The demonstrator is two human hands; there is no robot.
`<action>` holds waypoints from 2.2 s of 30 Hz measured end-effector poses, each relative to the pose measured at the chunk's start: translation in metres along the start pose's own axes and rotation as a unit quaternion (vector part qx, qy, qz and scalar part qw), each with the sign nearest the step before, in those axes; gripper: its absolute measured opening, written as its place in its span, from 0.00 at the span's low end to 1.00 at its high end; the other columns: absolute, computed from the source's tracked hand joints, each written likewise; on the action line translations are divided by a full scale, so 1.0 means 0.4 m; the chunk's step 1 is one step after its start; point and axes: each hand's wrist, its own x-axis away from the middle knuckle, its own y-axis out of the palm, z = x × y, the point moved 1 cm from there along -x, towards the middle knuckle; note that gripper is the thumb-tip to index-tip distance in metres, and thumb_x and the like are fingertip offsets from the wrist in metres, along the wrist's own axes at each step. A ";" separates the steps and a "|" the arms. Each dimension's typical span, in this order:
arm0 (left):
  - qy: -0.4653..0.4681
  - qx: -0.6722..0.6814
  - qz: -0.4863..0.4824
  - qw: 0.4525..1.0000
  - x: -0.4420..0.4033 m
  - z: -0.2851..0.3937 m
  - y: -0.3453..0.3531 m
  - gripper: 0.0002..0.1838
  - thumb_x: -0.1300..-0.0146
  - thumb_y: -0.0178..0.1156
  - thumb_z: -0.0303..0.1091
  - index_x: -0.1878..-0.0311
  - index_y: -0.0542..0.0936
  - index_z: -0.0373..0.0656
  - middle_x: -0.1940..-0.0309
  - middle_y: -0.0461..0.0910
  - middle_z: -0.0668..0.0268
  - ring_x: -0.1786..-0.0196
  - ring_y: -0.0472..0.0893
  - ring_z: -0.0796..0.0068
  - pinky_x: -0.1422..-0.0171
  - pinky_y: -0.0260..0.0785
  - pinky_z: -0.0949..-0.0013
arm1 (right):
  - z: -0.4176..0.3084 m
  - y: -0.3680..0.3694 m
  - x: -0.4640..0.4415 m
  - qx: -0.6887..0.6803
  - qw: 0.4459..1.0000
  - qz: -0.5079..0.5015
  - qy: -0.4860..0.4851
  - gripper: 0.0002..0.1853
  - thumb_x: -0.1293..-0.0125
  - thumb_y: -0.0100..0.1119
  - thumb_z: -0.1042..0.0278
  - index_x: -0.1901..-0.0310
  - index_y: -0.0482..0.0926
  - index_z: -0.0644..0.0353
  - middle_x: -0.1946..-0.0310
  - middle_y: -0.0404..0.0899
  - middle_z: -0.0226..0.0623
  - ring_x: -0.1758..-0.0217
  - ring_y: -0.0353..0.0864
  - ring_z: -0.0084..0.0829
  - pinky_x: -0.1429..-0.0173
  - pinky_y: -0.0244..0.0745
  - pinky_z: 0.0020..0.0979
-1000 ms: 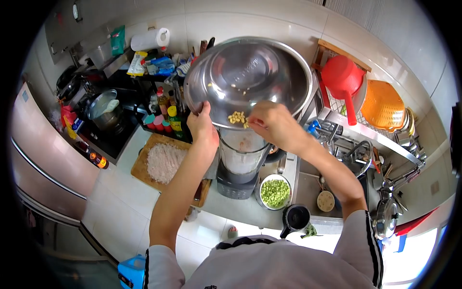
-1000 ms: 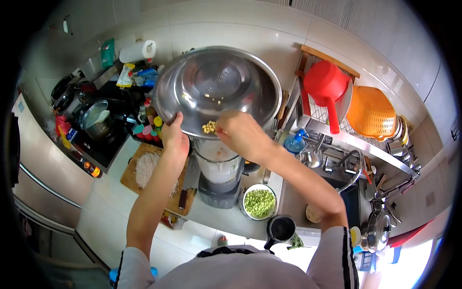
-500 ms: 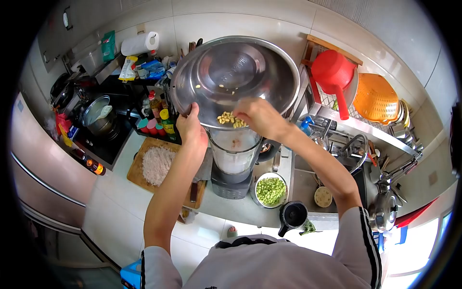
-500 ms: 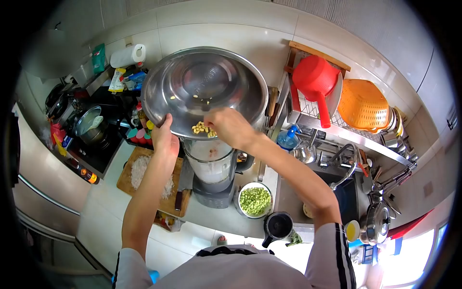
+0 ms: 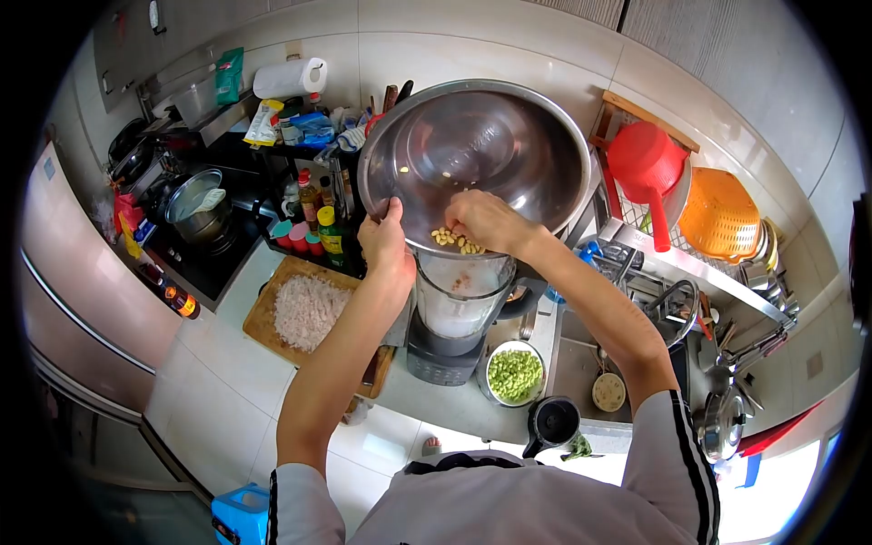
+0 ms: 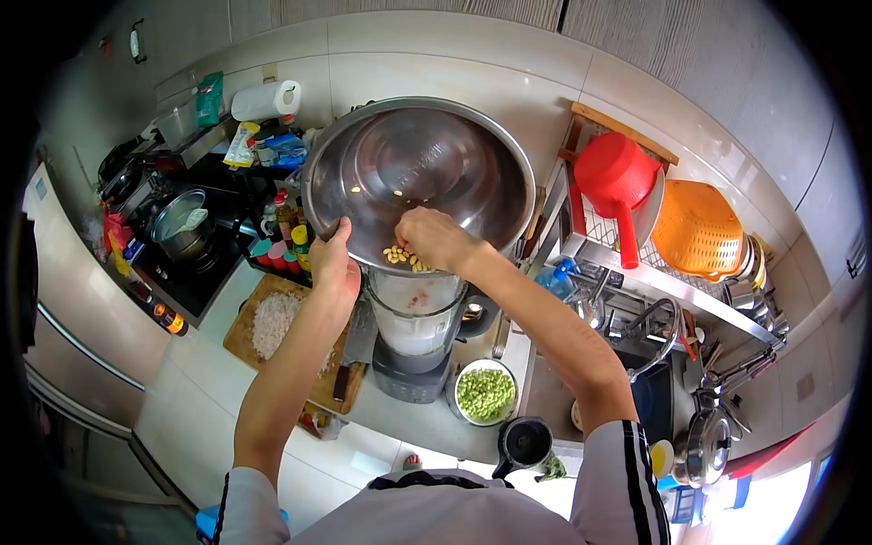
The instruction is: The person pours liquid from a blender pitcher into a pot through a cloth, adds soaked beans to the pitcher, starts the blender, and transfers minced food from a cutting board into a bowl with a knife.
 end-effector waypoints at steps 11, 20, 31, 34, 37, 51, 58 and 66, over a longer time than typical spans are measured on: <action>-0.023 -0.008 -0.002 1.000 0.001 0.000 0.005 0.07 0.34 0.57 0.30 0.55 0.75 0.39 0.58 0.77 0.68 0.57 0.75 0.78 0.51 0.66 0.74 | 0.026 -0.016 -0.027 0.003 0.998 -0.021 0.060 0.04 0.56 0.61 0.76 0.75 0.79 0.65 0.75 0.79 0.46 0.69 0.80 0.46 0.62 0.75 0.38; -0.015 -0.010 0.002 1.000 -0.004 -0.008 -0.002 0.09 0.35 0.58 0.30 0.53 0.76 0.39 0.58 0.77 0.69 0.57 0.74 0.78 0.50 0.65 0.73 | -0.014 -0.041 -0.028 -0.091 0.996 -0.016 0.016 0.06 0.57 0.61 0.80 0.72 0.81 0.64 0.73 0.80 0.47 0.66 0.81 0.45 0.60 0.76 0.37; -0.019 0.004 0.000 1.000 0.003 -0.002 0.002 0.12 0.35 0.58 0.29 0.50 0.74 0.38 0.55 0.77 0.67 0.56 0.75 0.76 0.49 0.67 0.72 | -0.004 -0.006 -0.031 0.052 0.998 0.014 -0.025 0.01 0.51 0.59 0.77 0.76 0.79 0.64 0.74 0.79 0.48 0.67 0.81 0.47 0.62 0.75 0.40; -0.017 0.000 -0.007 1.000 0.003 -0.002 0.000 0.11 0.34 0.57 0.28 0.50 0.74 0.38 0.54 0.77 0.66 0.55 0.75 0.75 0.49 0.67 0.72 | -0.053 -0.075 0.024 -0.020 0.992 0.117 -0.050 0.03 0.51 0.59 0.76 0.75 0.76 0.65 0.79 0.75 0.46 0.69 0.77 0.47 0.62 0.73 0.41; -0.018 -0.007 0.001 1.000 0.001 -0.004 0.000 0.11 0.34 0.56 0.28 0.50 0.74 0.37 0.54 0.77 0.66 0.54 0.75 0.75 0.48 0.66 0.71 | -0.112 -0.178 0.152 0.007 1.000 -0.008 -0.022 0.04 0.50 0.60 0.76 0.73 0.75 0.64 0.78 0.73 0.45 0.71 0.76 0.46 0.63 0.72 0.40; -0.021 0.007 0.000 1.000 0.020 0.010 0.006 0.10 0.34 0.57 0.28 0.52 0.75 0.37 0.54 0.77 0.66 0.54 0.75 0.76 0.48 0.67 0.74 | -0.056 -0.043 0.023 0.048 0.968 0.240 -0.055 0.13 0.46 0.54 0.80 0.57 0.76 0.68 0.62 0.75 0.44 0.56 0.76 0.44 0.52 0.75 0.40; 0.003 0.006 -0.017 1.000 0.005 -0.004 -0.005 0.10 0.34 0.57 0.28 0.52 0.75 0.37 0.54 0.77 0.66 0.54 0.75 0.76 0.46 0.65 0.73 | -0.035 0.014 -0.055 0.013 0.975 0.217 -0.037 0.06 0.46 0.59 0.77 0.65 0.76 0.65 0.62 0.73 0.43 0.55 0.74 0.43 0.54 0.74 0.39; -0.010 0.007 -0.007 1.000 0.016 0.006 0.002 0.08 0.34 0.57 0.28 0.54 0.75 0.37 0.56 0.77 0.67 0.55 0.74 0.77 0.47 0.64 0.73 | -0.052 0.008 0.068 -0.141 0.988 0.025 -0.056 0.04 0.45 0.60 0.75 0.68 0.76 0.64 0.65 0.74 0.42 0.56 0.74 0.43 0.53 0.71 0.37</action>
